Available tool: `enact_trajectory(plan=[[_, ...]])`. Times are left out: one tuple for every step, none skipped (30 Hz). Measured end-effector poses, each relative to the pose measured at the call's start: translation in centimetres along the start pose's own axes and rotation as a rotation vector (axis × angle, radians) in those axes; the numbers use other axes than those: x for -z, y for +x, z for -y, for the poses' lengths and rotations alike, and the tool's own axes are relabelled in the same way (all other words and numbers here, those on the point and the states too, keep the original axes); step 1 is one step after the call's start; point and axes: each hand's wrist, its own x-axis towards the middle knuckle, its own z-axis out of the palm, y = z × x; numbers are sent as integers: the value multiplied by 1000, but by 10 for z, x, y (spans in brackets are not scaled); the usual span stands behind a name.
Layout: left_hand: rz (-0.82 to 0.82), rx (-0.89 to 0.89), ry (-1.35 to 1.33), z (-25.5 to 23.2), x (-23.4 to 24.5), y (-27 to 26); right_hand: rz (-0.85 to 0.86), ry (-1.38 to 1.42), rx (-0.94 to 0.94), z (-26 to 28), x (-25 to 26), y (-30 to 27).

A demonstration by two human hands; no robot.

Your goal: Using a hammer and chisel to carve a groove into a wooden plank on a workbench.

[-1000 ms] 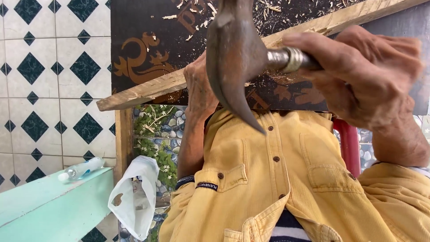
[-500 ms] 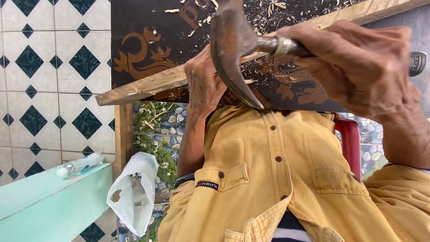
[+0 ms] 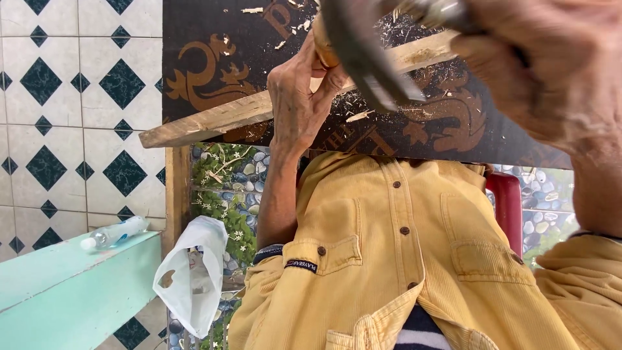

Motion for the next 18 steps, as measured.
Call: enact_trajectory(plan=[[22, 22, -22, 4, -2, -1, 54, -64, 30, 0, -2, 7], [22, 21, -20, 4, -2, -2, 53, -64, 32, -4, -2, 4], [19, 17, -15, 3, -4, -2, 55, -118, 31, -8, 0, 1], [16, 12, -10, 3, -6, -2, 57, -172, 31, -12, 2, -1], [13, 14, -9, -6, 1, 4, 59, -171, 34, -8, 2, 0], [28, 9, -49, -16, 8, 9, 32, -36, -101, -5, 2, 1], [46, 3, -89, -26, 16, 13, 6, 106, -239, -1, 1, 0], [47, 5, -88, -15, 8, 9, 7, 107, -240, -6, -1, 2], [34, 0, -36, -5, 1, 4, 50, -35, -127, -10, -3, 4], [21, -5, 16, 5, -6, 0, 93, -173, -14, -15, -5, 5], [25, -9, 14, 2, -2, 0, 90, -174, -18, -20, -8, 2], [21, -17, 4, -1, 2, 1, 81, -136, 17, -25, -11, 0], [16, -23, -10, -6, 4, 1, 77, -100, 52, -29, -13, -3], [18, -24, -16, -20, 14, 9, 78, -103, 47, -33, -21, -12], [34, -13, -115, -34, 25, 16, 26, -43, -54, -37, -31, -19], [50, -2, -215, -47, 37, 24, -28, 17, -155, -41, -40, -25], [41, -7, -214, -45, 35, 25, -29, 12, -147, -47, -48, -35], [41, -8, -222, -42, 33, 26, -52, 1, -195, -54, -56, -44]])
